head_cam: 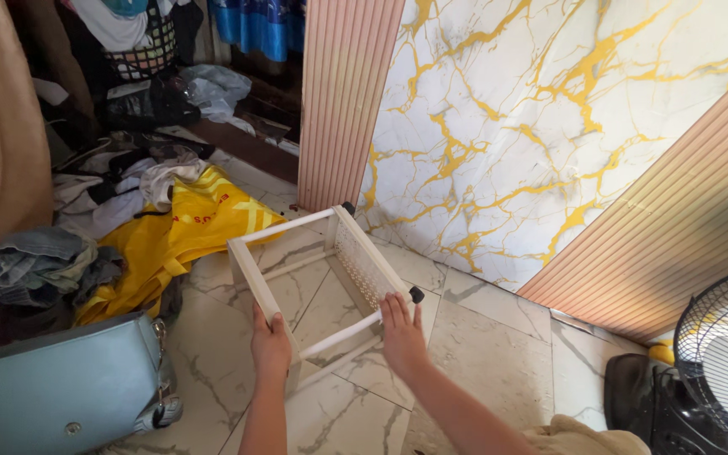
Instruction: The person assembles a small white plastic rolling cart by inserting and securing the vertical support rods into the perforated shelves. They rotate the cart to access different sides and ensure the rods are properly seated.
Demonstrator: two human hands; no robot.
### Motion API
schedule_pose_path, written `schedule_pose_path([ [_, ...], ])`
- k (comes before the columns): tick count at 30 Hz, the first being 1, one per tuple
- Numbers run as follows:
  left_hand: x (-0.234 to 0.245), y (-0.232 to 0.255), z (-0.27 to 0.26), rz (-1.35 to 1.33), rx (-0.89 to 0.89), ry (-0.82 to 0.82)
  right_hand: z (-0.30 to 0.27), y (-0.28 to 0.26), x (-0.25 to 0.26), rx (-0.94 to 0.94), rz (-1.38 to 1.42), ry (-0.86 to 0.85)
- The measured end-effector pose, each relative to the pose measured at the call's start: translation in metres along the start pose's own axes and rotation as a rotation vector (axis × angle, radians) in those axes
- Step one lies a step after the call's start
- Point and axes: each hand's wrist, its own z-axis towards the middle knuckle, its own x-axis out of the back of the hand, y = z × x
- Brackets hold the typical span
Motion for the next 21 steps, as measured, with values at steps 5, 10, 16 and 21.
schedule_pose_path([
  [5, -0.002, -0.006, 0.003, 0.045, -0.039, 0.051, -0.005, -0.051, 0.003, -0.117, 0.136, -0.125],
  [10, -0.007, -0.013, 0.008, 0.026, -0.034, 0.05, -0.016, -0.091, 0.004, 0.054, 0.016, -0.126],
  [16, -0.008, -0.013, 0.008, -0.047, -0.118, 0.07, -0.03, -0.128, -0.005, 0.117, 0.179, 0.036],
  [21, -0.004, -0.005, 0.003, 0.015, -0.034, 0.05, -0.046, -0.148, -0.001, 0.187, 0.239, -0.009],
])
